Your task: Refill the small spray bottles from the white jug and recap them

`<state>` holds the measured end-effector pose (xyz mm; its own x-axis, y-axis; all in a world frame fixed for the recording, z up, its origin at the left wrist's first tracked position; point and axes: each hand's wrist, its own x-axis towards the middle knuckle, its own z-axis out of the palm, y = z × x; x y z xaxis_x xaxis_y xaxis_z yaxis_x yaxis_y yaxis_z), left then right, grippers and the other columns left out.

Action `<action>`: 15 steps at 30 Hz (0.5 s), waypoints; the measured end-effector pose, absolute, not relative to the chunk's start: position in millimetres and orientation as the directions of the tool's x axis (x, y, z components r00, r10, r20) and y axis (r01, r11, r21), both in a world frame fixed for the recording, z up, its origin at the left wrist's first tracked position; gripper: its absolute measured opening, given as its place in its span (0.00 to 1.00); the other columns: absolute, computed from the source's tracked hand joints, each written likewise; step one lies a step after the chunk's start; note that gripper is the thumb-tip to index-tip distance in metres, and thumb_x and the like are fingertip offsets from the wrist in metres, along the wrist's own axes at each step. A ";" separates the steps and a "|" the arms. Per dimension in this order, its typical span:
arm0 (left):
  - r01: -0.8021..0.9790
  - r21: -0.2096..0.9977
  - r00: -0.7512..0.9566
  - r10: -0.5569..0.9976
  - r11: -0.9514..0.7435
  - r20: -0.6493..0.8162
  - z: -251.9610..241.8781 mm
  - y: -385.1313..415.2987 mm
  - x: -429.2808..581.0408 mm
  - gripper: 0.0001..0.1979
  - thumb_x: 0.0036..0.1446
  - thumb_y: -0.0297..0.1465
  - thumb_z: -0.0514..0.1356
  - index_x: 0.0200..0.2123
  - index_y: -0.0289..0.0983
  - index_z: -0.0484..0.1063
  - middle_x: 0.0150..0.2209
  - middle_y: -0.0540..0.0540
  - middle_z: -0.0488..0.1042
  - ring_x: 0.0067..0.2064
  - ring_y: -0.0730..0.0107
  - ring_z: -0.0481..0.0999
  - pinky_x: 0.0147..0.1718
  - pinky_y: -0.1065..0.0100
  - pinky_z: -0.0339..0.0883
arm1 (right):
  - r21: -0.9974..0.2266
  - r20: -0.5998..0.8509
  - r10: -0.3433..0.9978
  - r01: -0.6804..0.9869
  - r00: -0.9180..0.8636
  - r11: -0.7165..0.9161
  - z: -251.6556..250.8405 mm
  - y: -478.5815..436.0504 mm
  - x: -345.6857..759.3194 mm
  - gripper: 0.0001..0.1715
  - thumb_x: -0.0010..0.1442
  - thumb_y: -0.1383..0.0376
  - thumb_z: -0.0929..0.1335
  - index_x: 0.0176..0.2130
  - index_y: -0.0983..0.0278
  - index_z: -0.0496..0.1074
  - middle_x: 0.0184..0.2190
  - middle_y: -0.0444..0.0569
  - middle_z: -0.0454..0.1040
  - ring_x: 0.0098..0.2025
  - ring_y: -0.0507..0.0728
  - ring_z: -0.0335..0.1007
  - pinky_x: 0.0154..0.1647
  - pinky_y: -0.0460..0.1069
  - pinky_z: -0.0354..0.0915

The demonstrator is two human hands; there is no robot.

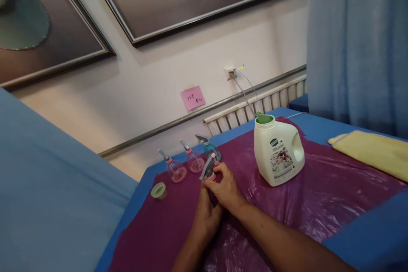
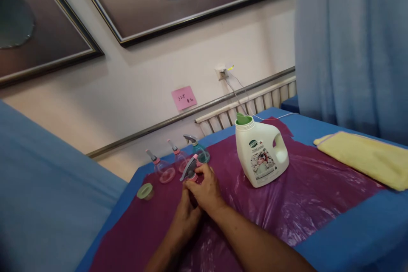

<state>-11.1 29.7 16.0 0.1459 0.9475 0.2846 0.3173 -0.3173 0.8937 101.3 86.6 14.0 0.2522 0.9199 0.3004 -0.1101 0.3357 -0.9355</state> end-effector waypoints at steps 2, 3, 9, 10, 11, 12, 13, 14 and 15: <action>0.318 0.895 0.150 0.949 -0.312 0.278 18.4 29.2 -10.3 0.43 0.63 0.44 0.74 0.76 0.45 0.63 0.66 0.37 0.78 0.70 0.41 0.76 0.72 0.40 0.69 | -0.942 0.291 0.923 -0.095 0.251 0.323 16.0 84.9 102.5 0.20 0.50 0.57 0.78 0.42 0.59 0.77 0.45 0.50 0.83 0.48 0.63 0.80 0.52 0.57 0.73; 0.316 0.897 0.149 0.950 -0.308 0.274 19.0 28.9 -9.9 0.43 0.63 0.44 0.74 0.75 0.45 0.63 0.64 0.37 0.79 0.70 0.41 0.77 0.72 0.40 0.69 | -0.943 0.289 0.924 -0.090 0.252 0.319 16.7 83.9 102.9 0.20 0.49 0.58 0.78 0.42 0.59 0.77 0.44 0.50 0.83 0.47 0.63 0.80 0.51 0.57 0.73; 0.315 0.904 0.098 0.958 -0.287 0.270 20.7 27.7 -5.4 0.42 0.60 0.42 0.75 0.73 0.46 0.66 0.60 0.38 0.81 0.67 0.44 0.79 0.71 0.41 0.71 | -0.914 0.379 0.890 -0.052 0.253 0.403 15.1 76.5 104.5 0.20 0.53 0.61 0.77 0.47 0.58 0.79 0.48 0.51 0.84 0.52 0.65 0.81 0.56 0.60 0.75; 0.313 0.905 0.090 0.958 -0.288 0.273 21.4 27.8 -4.1 0.42 0.59 0.42 0.76 0.73 0.46 0.67 0.60 0.38 0.81 0.67 0.44 0.79 0.71 0.42 0.72 | -0.906 0.400 0.882 -0.040 0.248 0.422 14.4 75.1 105.1 0.21 0.54 0.62 0.77 0.49 0.58 0.79 0.49 0.51 0.84 0.53 0.65 0.81 0.57 0.61 0.75; 0.310 0.906 0.083 0.957 -0.289 0.277 22.1 28.0 -2.8 0.43 0.57 0.41 0.76 0.72 0.46 0.67 0.60 0.38 0.81 0.66 0.44 0.80 0.70 0.43 0.72 | -0.898 0.420 0.874 -0.029 0.244 0.440 13.8 73.8 105.9 0.22 0.54 0.63 0.78 0.50 0.58 0.79 0.50 0.52 0.84 0.54 0.66 0.80 0.58 0.61 0.75; 0.308 0.906 0.075 0.957 -0.289 0.280 22.7 28.3 -1.6 0.43 0.56 0.41 0.77 0.72 0.46 0.67 0.60 0.38 0.81 0.66 0.44 0.80 0.69 0.44 0.73 | -0.890 0.438 0.865 -0.020 0.244 0.456 13.4 72.6 106.8 0.24 0.55 0.64 0.78 0.51 0.58 0.79 0.51 0.53 0.84 0.55 0.66 0.80 0.59 0.61 0.75; 0.309 0.907 0.065 0.958 -0.286 0.280 23.1 28.8 -0.8 0.44 0.55 0.41 0.78 0.72 0.45 0.67 0.61 0.38 0.81 0.66 0.45 0.80 0.68 0.44 0.74 | -0.881 0.455 0.855 -0.011 0.248 0.472 13.3 71.5 108.1 0.25 0.55 0.64 0.78 0.53 0.58 0.78 0.53 0.53 0.84 0.56 0.66 0.80 0.60 0.62 0.75; 0.316 0.907 0.045 0.959 -0.278 0.278 23.3 29.5 -0.2 0.44 0.54 0.41 0.78 0.71 0.45 0.68 0.61 0.38 0.81 0.66 0.44 0.80 0.67 0.44 0.75 | -0.873 0.471 0.843 0.000 0.259 0.488 13.6 70.4 109.8 0.26 0.56 0.64 0.79 0.55 0.58 0.78 0.54 0.54 0.84 0.57 0.66 0.80 0.60 0.62 0.75; 0.335 0.906 0.011 0.962 -0.261 0.273 23.4 30.6 -0.1 0.43 0.54 0.42 0.78 0.70 0.46 0.68 0.60 0.38 0.81 0.65 0.45 0.81 0.66 0.45 0.76 | -0.863 0.489 0.828 0.016 0.275 0.504 14.5 69.3 111.9 0.26 0.58 0.63 0.79 0.56 0.58 0.77 0.54 0.54 0.83 0.58 0.66 0.79 0.61 0.62 0.75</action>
<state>-0.1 30.6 23.4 0.0106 0.9620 0.2728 0.3346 -0.2605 0.9056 111.9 69.3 14.5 0.2748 0.8281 0.4887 0.0158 0.5043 -0.8634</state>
